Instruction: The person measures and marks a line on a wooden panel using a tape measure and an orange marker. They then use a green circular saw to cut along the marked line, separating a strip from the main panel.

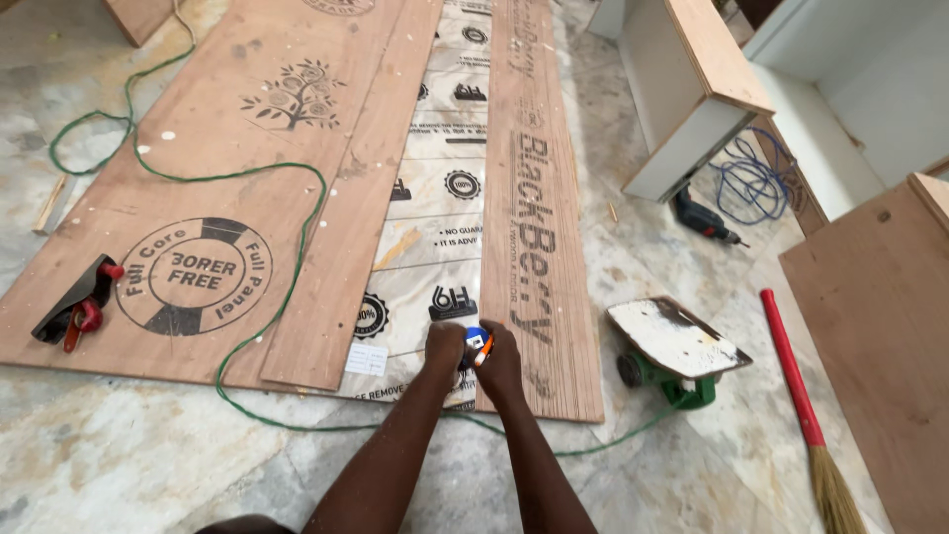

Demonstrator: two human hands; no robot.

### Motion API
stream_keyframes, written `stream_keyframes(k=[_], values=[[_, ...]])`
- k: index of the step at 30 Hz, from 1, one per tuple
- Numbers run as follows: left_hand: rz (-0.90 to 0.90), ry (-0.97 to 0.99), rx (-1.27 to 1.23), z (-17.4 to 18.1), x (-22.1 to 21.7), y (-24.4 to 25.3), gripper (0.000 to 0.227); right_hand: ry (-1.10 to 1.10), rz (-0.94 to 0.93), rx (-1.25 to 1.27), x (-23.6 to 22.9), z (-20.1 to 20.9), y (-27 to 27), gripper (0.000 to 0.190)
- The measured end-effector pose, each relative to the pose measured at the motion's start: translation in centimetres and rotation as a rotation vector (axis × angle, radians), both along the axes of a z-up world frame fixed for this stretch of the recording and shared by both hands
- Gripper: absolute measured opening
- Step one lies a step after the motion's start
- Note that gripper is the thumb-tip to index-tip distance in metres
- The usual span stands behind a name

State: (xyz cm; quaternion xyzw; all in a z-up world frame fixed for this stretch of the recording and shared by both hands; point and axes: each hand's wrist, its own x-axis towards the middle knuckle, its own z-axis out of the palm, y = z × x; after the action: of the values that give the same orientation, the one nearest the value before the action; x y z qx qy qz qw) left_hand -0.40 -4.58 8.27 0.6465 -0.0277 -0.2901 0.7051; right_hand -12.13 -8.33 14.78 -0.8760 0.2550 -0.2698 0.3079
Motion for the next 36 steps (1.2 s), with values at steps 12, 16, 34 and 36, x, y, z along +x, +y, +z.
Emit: stream_keyframes(k=[12, 16, 34, 36], values=[[-0.229, -0.868, 0.696, -7.7, 11.5, 4.9, 0.047, 0.404, 0.283, -0.073, 5.6, -6.6, -2.9, 0.058], [-0.147, -1.068, 0.894, -6.2, 14.1, 10.9, 0.052, 0.526, 0.615, -0.39, 4.9, -11.0, -2.8, 0.063], [-0.171, -1.262, 1.013, -7.6, 13.7, 14.6, 0.05, -0.18, -0.029, -0.514, 32.0, 2.5, -24.1, 0.046], [-0.177, -1.252, 1.034, -7.3, 14.0, 14.6, 0.05, -0.07, -0.04, -0.547, 31.7, 1.9, -23.5, 0.043]])
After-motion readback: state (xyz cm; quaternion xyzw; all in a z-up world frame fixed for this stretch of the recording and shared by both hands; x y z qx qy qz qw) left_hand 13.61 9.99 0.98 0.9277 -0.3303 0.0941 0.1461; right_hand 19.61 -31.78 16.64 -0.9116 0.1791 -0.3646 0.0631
